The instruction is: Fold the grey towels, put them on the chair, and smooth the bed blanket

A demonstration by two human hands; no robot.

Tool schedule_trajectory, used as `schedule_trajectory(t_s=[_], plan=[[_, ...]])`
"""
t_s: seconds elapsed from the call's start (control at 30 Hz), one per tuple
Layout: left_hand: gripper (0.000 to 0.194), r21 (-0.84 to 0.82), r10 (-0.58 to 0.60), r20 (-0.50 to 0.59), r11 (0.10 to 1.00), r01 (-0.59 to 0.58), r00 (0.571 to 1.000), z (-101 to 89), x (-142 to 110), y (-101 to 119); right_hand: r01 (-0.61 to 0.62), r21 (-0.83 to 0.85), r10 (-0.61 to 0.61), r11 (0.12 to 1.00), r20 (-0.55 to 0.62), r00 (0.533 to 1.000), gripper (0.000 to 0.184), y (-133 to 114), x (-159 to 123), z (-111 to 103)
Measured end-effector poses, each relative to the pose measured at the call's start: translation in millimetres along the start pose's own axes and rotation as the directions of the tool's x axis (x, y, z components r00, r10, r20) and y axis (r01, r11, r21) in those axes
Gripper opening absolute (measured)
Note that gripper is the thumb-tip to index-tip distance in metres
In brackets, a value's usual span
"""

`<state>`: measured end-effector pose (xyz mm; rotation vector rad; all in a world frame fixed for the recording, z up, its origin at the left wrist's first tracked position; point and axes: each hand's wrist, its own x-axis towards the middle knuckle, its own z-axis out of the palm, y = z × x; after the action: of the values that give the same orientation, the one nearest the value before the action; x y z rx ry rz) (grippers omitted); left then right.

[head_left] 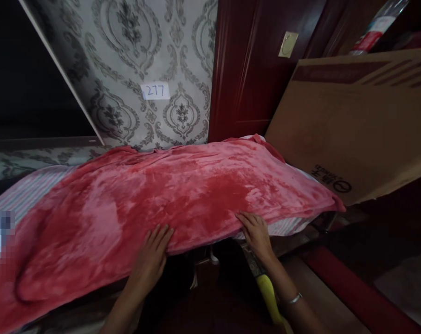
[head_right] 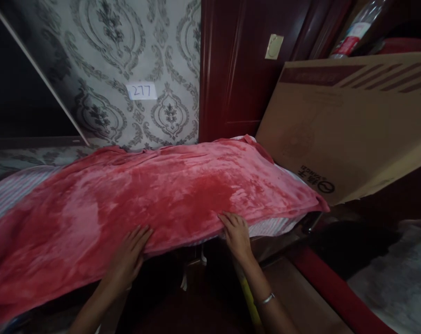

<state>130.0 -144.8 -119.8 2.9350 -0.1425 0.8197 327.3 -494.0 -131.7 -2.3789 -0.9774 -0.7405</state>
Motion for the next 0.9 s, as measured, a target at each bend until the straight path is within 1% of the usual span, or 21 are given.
schedule_trajectory(t_s=[0.07,0.13,0.2,0.27,0.37,0.43,0.5,0.6,0.67,0.73,0.8,0.9], plan=[[0.082,0.025,-0.016,0.004,1.0,0.016,1.0,0.6,-0.1,2.6,0.012,0.034,-0.011,0.999,-0.022,1.0,0.048,3.5,1.8,1.5],[0.083,0.035,-0.022,-0.008,0.999,0.023,1.0,-1.4,0.4,5.3,0.017,0.082,-0.013,0.996,-0.046,0.999,0.044,7.8,5.5,2.9],[0.075,0.016,-0.042,-0.045,0.999,0.042,0.998,-5.6,1.7,5.9,0.012,0.129,-0.002,0.992,-0.081,0.997,0.038,11.9,12.1,3.3],[0.061,-0.006,-0.078,-0.091,0.997,0.078,0.993,-10.9,4.4,3.6,0.026,0.17,-0.003,0.985,-0.134,0.991,0.034,14.7,22.1,1.1],[0.043,0.047,-0.145,-0.141,0.987,0.153,0.979,-19.0,10.8,-2.8,0.088,0.197,-0.043,0.976,-0.222,0.974,0.03,15.4,39.7,-9.0],[0.038,0.105,-0.168,-0.15,0.977,0.185,0.974,-24.3,14.8,-5.5,0.132,0.193,-0.077,0.972,-0.268,0.96,0.029,13.7,48.8,-18.9],[0.036,0.124,-0.169,-0.162,0.974,0.19,0.972,-29.7,16.1,-5.2,0.167,0.173,-0.109,0.971,-0.302,0.947,0.027,11.8,52.5,-29.0],[0.035,0.088,-0.122,-0.157,0.987,0.137,0.98,-38.3,11.5,0.8,0.181,0.142,-0.126,0.973,-0.329,0.936,0.025,11.8,46.4,-40.6],[0.037,0.067,-0.098,-0.14,0.992,0.109,0.985,-44.7,5.1,7.4,0.175,0.12,-0.128,0.977,-0.328,0.936,0.024,14.1,36.1,-45.1],[0.041,0.046,-0.106,-0.106,0.993,0.111,0.989,-52.1,-2.0,14.9,0.182,0.092,-0.145,0.979,-0.319,0.937,0.024,17.2,23.1,-47.9],[0.046,0.01,-0.14,-0.037,0.99,0.14,0.99,-60.8,-8.3,23.2,0.174,0.085,-0.142,0.981,-0.294,0.945,0.024,20.1,9.2,-50.6],[0.047,-0.034,-0.174,0.084,0.983,0.178,0.981,-74.8,-14.4,36.6,0.115,0.128,-0.084,0.985,-0.228,0.97,0.024,23.9,-10.8,-58.1]])
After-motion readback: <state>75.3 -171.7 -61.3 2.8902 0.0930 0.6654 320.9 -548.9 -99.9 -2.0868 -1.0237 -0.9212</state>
